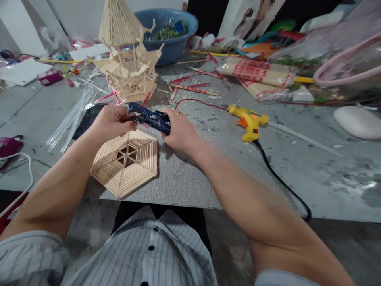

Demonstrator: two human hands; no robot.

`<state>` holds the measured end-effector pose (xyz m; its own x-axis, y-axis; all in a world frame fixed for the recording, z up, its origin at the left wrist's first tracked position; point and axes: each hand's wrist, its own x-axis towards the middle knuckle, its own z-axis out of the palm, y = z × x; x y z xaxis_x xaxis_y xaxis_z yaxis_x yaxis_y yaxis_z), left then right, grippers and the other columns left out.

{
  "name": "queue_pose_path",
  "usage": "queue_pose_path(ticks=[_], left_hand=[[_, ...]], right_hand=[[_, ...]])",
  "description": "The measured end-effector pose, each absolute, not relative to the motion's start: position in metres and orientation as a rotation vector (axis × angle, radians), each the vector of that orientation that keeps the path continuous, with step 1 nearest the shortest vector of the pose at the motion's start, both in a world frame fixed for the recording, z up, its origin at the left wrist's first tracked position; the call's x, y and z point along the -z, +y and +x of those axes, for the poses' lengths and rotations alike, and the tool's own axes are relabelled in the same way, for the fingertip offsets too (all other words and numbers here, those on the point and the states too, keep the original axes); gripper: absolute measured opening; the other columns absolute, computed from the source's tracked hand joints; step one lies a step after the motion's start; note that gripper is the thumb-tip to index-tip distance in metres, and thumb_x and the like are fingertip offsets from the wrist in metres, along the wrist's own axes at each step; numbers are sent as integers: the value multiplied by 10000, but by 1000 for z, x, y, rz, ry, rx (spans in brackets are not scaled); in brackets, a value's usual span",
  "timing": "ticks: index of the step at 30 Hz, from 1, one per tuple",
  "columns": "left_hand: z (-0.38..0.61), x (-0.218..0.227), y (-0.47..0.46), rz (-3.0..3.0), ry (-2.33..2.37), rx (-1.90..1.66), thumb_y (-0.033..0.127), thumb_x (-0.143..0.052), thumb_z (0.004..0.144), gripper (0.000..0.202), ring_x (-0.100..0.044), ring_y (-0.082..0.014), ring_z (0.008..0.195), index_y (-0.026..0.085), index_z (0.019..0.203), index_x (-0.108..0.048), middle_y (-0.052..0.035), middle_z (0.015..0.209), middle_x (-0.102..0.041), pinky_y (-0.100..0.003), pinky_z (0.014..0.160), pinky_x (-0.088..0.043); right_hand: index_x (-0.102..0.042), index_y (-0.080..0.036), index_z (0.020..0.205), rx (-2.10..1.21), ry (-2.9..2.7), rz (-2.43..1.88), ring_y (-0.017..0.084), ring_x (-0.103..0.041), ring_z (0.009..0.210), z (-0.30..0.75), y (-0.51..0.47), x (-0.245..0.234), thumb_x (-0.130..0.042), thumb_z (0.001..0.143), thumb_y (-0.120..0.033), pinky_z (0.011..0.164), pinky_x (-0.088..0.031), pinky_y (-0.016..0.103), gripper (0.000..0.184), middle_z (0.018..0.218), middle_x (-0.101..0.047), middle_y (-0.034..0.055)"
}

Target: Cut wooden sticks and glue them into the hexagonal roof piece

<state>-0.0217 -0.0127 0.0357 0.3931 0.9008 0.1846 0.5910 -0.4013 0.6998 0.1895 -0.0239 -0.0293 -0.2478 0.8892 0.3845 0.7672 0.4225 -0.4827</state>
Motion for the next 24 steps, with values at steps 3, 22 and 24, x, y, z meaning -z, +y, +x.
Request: queue_pose_path(ticks=[3, 22, 24], left_hand=[[-23, -34, -10, 2065, 1223, -775, 113, -603, 637, 23, -422, -44, 452, 134, 644, -600, 47, 480, -466, -180, 438, -312], [-23, -37, -14, 2033, 1155, -777, 154, -645, 721, 129, -450, -57, 446, 116, 843, -662, 34, 503, -500, -183, 443, -369], [-23, -37, -14, 2030, 1142, -778, 158, -648, 721, 152, -455, -58, 451, 116, 867, -661, 31, 513, -508, -182, 447, -374]], right_hand=[[-488, -228, 1261, -261, -2075, -1399, 337, -573, 1087, 190, -23, 30, -583, 651, -203, 923, -456, 540, 618, 1201, -600, 138], [-530, -240, 1199, -319, -2087, -1454, 335, -600, 1044, 189, -26, 22, -585, 654, -228, 880, -479, 517, 548, 1132, -642, 125], [-533, -248, 1186, -321, -2080, -1453, 331, -603, 1032, 188, -26, 21, -581, 659, -229, 870, -480, 512, 529, 1123, -646, 115]])
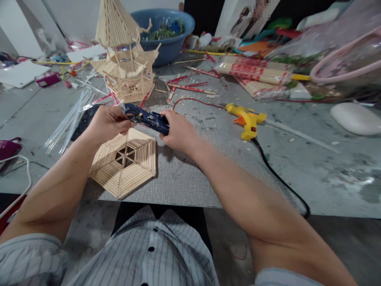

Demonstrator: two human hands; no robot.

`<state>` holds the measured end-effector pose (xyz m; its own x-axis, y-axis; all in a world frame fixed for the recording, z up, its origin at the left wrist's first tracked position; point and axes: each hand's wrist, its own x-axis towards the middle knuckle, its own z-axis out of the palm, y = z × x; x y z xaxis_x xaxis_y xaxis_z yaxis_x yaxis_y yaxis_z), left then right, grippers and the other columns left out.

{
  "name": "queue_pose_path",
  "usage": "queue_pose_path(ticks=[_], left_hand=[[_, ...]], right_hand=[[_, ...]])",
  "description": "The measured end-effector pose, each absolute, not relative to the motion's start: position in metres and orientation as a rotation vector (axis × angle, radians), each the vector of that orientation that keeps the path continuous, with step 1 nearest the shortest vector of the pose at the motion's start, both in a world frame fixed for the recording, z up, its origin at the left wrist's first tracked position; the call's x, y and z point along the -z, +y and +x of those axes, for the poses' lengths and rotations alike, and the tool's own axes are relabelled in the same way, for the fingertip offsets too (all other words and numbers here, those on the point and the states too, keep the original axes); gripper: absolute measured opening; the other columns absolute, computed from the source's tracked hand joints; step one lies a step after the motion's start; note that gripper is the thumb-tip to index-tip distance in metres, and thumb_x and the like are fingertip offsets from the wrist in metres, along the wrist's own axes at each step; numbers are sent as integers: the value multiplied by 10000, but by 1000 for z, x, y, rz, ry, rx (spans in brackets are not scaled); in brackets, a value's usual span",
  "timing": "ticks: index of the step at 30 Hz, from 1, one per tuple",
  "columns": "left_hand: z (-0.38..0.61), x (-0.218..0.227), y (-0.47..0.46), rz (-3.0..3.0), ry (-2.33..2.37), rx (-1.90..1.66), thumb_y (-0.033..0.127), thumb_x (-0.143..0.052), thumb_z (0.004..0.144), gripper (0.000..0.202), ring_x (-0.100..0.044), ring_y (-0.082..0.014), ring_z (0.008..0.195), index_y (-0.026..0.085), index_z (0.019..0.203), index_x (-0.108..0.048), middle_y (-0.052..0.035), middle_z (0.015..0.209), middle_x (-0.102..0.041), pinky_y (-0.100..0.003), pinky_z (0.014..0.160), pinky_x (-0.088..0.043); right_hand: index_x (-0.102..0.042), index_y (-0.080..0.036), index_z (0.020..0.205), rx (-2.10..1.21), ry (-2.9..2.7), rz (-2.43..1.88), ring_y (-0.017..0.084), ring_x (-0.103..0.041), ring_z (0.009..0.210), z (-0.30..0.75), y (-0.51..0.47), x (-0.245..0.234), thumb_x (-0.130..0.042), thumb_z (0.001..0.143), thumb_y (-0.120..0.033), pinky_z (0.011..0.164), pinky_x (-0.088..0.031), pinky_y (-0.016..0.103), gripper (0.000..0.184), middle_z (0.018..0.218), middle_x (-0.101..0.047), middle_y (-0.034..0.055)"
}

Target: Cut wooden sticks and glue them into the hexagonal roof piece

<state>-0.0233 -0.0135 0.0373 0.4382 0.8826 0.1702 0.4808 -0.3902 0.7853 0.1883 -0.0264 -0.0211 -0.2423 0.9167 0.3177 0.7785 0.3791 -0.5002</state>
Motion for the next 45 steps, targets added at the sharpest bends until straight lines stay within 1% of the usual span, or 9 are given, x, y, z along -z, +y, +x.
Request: queue_pose_path(ticks=[6, 11, 16, 20, 23, 27, 32, 39, 45], left_hand=[[-24, -36, -13, 2053, 1138, -769, 151, -645, 720, 145, -472, -61, 459, 129, 860, -671, 29, 515, -510, -185, 460, -372], [-24, -37, -14, 2048, 1150, -759, 161, -649, 723, 130, -469, -63, 466, 122, 842, -681, 17, 528, -532, -192, 469, -378], [-24, -36, -14, 2037, 1142, -778, 179, -650, 735, 60, -442, -56, 445, 124, 757, -657, 23, 492, -508, -190, 456, -365], [-24, -35, -14, 2044, 1157, -776, 200, -655, 739, 72, -444, -60, 451, 129, 752, -647, 29, 475, -490, -186, 452, -356], [-23, -34, -14, 2063, 1160, -784, 195, -645, 748, 71, -439, -59, 446, 124, 744, -648, 27, 470, -483, -191, 450, -346], [-22, -33, -13, 2079, 1136, -803, 177, -647, 750, 65, -416, -50, 417, 122, 716, -645, 29, 445, -478, -193, 431, -324], [-19, -30, -12, 2023, 1113, -863, 129, -665, 729, 40, -430, -46, 401, 132, 696, -643, 40, 435, -472, -187, 417, -326], [-15, -27, -12, 2000, 1149, -891, 85, -642, 734, 88, -413, -34, 365, 130, 659, -636, 53, 390, -461, -176, 397, -302], [-15, -22, -9, 2006, 1188, -893, 120, -653, 734, 84, -435, -51, 361, 134, 651, -653, 41, 391, -487, -194, 390, -314]], right_hand=[[-540, -235, 1165, -322, -2083, -1441, 323, -602, 1037, 189, -25, 23, -572, 645, -234, 871, -475, 494, 521, 1127, -642, 113], [-538, -250, 1116, -298, -2081, -1436, 319, -613, 1007, 190, -24, 25, -578, 649, -251, 851, -485, 485, 469, 1098, -651, 111], [-538, -257, 1048, -272, -2092, -1479, 323, -635, 926, 191, -28, 22, -571, 654, -261, 787, -498, 490, 396, 1025, -676, 102], [-553, -270, 964, -256, -2081, -1530, 331, -641, 858, 189, -30, 18, -576, 669, -273, 727, -488, 493, 295, 954, -683, 90], [-566, -263, 930, -235, -2071, -1577, 326, -639, 821, 187, -31, 17, -588, 683, -281, 693, -477, 469, 249, 898, -680, 91], [-582, -255, 943, -184, -2079, -1650, 295, -631, 778, 185, -33, 13, -600, 708, -300, 637, -451, 407, 240, 871, -682, 85], [-598, -221, 1001, -117, -2137, -1776, 279, -632, 806, 183, -40, 4, -564, 764, -319, 625, -409, 359, 259, 901, -686, 99], [-613, -200, 1065, -119, -2165, -1872, 307, -644, 834, 183, -39, 0, -567, 778, -353, 637, -397, 368, 329, 924, -695, 125], [-629, -193, 1037, -86, -2172, -1902, 313, -650, 838, 182, -38, -2, -563, 779, -373, 625, -394, 363, 322, 909, -698, 126]])
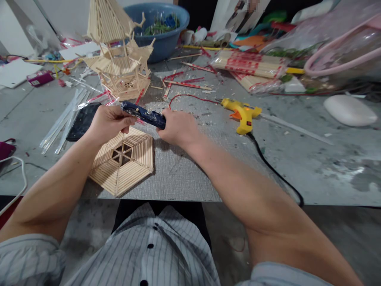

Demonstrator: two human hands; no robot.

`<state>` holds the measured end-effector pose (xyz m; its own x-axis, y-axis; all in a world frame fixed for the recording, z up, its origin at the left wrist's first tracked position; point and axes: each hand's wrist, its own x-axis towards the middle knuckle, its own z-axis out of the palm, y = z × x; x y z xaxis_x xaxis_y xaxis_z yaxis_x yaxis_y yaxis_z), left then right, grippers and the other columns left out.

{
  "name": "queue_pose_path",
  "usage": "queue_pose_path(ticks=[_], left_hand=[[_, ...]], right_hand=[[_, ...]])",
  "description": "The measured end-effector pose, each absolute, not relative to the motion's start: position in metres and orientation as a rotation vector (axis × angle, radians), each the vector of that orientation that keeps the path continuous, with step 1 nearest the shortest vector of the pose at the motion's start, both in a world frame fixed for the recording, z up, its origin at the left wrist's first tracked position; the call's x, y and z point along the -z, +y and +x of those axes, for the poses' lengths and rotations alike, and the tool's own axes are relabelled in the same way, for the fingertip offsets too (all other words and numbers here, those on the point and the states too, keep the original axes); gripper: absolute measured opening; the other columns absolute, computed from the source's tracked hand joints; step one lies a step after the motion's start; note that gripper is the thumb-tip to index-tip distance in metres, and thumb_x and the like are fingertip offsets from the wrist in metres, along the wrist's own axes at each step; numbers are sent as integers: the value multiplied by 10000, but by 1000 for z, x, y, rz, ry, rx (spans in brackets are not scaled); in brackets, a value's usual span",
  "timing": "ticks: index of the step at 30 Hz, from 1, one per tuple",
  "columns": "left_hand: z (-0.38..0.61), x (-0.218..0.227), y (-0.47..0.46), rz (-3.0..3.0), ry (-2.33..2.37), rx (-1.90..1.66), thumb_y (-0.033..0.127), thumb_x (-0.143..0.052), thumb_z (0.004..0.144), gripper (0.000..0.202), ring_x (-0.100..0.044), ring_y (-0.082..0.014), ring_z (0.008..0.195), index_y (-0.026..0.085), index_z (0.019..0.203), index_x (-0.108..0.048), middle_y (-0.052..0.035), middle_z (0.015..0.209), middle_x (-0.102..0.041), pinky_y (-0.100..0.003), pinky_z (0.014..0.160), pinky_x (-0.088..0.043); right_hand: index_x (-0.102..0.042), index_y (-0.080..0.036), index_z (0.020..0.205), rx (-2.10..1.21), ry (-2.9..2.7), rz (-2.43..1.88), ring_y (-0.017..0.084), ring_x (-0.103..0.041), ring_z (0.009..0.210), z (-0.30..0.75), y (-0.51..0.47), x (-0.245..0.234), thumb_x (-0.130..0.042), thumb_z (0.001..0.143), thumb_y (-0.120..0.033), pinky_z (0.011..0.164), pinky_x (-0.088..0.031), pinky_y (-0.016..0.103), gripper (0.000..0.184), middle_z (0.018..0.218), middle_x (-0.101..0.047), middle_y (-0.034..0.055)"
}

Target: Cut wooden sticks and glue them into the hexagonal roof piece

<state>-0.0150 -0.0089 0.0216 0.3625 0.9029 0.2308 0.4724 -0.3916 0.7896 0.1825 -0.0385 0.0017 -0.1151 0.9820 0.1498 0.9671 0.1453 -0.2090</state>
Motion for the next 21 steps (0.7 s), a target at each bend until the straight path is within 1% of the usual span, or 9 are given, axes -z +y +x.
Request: queue_pose_path(ticks=[5, 7, 10, 13, 16, 21], left_hand=[[-16, -18, -7, 2016, 1199, -932, 168, -670, 726, 51, -420, -55, 368, 138, 688, -686, 41, 399, -487, -209, 400, -310], [-17, -17, -6, 2042, 1194, -954, 176, -679, 717, 49, -425, -57, 399, 137, 690, -693, 38, 430, -501, -217, 427, -329], [-18, -17, -4, 2134, 1170, -1010, 165, -700, 689, 34, -504, -79, 529, 140, 712, -706, 10, 562, -591, -236, 538, -405], [-19, -16, -2, 2195, 1162, -1020, 175, -704, 688, 49, -556, -108, 646, 139, 719, -715, -27, 689, -642, -256, 626, -435], [-19, -17, -1, 2224, 1182, -989, 187, -691, 703, 55, -554, -113, 662, 138, 698, -716, -36, 708, -638, -260, 634, -431], [-20, -16, 0, 2254, 1213, -994, 207, -694, 700, 59, -523, -104, 632, 157, 674, -711, -15, 683, -608, -262, 620, -416]], right_hand=[[-632, -195, 1035, -44, -2187, -1881, 325, -652, 828, 183, -38, 0, -538, 790, -365, 619, -404, 377, 312, 907, -702, 133], [-638, -195, 1027, -48, -2196, -1862, 336, -652, 831, 184, -37, 0, -525, 796, -372, 621, -413, 390, 312, 915, -704, 142], [-641, -195, 1029, -63, -2198, -1857, 346, -651, 840, 185, -36, 1, -526, 792, -384, 628, -425, 403, 324, 929, -705, 151], [-641, -195, 1035, -65, -2200, -1861, 341, -652, 824, 184, -36, 1, -533, 788, -400, 625, -429, 402, 338, 916, -704, 150], [-642, -195, 1036, -61, -2204, -1873, 337, -654, 819, 184, -36, 0, -535, 788, -401, 626, -429, 396, 340, 906, -704, 147], [-646, -177, 1048, -49, -2222, -1901, 327, -654, 821, 182, -37, -3, -520, 799, -428, 632, -425, 384, 375, 931, -705, 159]])
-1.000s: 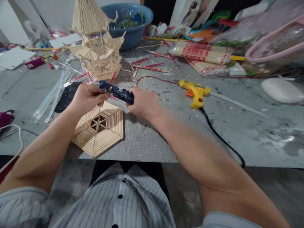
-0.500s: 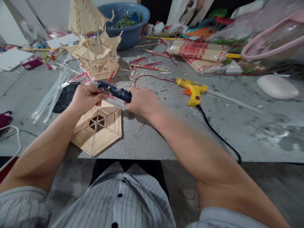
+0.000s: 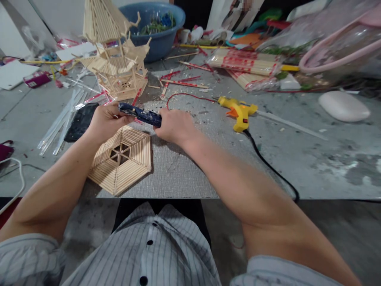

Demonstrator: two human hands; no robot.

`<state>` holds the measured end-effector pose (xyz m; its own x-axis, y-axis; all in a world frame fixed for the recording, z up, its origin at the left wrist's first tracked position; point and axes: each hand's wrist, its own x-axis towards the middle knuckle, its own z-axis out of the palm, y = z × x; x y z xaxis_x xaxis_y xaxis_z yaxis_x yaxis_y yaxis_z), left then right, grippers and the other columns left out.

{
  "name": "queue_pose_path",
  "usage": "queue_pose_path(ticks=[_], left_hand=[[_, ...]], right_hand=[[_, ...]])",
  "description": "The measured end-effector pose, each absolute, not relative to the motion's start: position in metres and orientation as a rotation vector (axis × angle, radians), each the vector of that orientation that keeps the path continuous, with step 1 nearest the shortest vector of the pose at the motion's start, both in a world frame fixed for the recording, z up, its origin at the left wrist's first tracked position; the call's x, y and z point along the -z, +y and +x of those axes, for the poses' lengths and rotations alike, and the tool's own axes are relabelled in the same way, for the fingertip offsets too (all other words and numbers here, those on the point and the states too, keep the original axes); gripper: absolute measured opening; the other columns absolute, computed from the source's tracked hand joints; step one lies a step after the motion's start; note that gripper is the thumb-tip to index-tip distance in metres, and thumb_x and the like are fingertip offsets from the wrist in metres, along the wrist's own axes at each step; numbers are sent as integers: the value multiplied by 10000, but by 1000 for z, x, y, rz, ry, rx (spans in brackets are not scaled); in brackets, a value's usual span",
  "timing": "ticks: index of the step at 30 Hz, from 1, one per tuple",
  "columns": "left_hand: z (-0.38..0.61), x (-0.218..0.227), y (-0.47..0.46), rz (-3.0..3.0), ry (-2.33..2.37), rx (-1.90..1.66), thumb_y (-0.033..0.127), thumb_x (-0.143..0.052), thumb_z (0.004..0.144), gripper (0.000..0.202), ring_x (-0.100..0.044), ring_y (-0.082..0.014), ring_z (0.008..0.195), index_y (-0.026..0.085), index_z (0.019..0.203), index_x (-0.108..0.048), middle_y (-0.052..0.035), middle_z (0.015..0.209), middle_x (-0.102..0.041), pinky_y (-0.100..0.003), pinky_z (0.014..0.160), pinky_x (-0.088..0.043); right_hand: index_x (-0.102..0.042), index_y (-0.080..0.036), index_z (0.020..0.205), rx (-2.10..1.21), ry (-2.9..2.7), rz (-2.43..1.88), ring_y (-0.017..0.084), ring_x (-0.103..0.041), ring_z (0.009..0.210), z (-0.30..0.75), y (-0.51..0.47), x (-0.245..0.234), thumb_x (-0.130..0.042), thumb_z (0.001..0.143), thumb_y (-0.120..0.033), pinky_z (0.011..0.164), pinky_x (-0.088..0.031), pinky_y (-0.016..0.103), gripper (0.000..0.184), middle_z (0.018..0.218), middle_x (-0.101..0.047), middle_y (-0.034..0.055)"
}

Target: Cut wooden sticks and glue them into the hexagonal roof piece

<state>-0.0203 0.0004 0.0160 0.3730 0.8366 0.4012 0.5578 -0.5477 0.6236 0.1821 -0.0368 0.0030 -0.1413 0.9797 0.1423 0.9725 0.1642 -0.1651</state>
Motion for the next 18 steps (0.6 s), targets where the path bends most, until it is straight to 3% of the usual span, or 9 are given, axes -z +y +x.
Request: queue_pose_path(ticks=[8, 18], left_hand=[[-21, -14, 3, 2228, 1225, -997, 188, -708, 682, 28, -527, -105, 650, 175, 673, -732, -17, 688, -610, -264, 644, -428], [-21, -9, 6, 2072, 1141, -1057, 228, -742, 660, 61, -616, -156, 808, 170, 676, -732, -55, 832, -691, -307, 803, -495]], right_hand=[[-659, -165, 1057, -57, -2203, -1924, 318, -656, 836, 181, -36, -6, -541, 793, -416, 653, -436, 378, 382, 940, -698, 174], [-685, -208, 966, -15, -2133, -1925, 299, -641, 774, 183, -34, 2, -541, 794, -462, 608, -417, 365, 338, 851, -700, 130]])
